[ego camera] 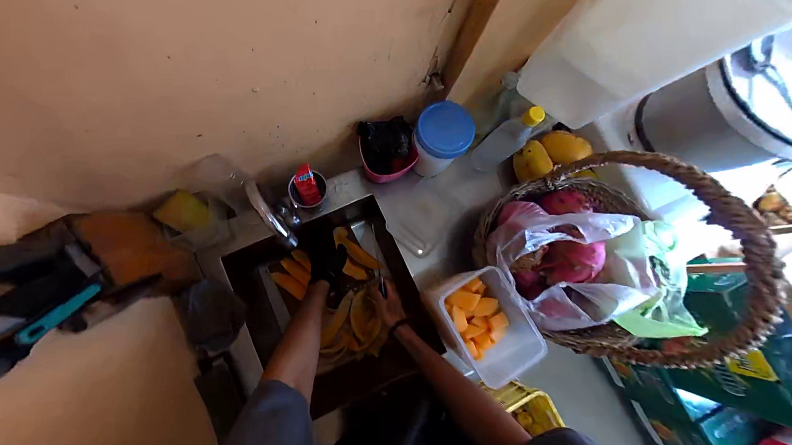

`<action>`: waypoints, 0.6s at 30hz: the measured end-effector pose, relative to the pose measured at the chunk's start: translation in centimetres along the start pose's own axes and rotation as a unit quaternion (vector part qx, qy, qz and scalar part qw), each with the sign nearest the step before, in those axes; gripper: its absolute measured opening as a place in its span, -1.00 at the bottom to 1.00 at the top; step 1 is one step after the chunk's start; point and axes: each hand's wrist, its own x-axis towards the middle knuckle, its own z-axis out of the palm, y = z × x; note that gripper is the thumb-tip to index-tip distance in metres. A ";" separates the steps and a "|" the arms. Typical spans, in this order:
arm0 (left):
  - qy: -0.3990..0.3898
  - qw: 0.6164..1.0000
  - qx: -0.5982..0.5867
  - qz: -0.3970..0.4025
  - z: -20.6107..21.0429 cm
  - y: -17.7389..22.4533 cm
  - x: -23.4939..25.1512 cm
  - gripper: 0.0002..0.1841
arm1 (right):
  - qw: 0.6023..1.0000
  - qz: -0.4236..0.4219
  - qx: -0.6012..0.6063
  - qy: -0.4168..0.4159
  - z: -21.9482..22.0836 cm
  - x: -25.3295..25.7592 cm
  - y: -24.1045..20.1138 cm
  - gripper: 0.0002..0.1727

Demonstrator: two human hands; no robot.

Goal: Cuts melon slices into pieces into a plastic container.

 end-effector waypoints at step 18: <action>-0.101 0.794 -0.501 -0.328 -0.2 0.4 -3.3 -0.41 | 0.988 -0.144 -0.036 0.032 0.6 -0.7 -4.9 -0.48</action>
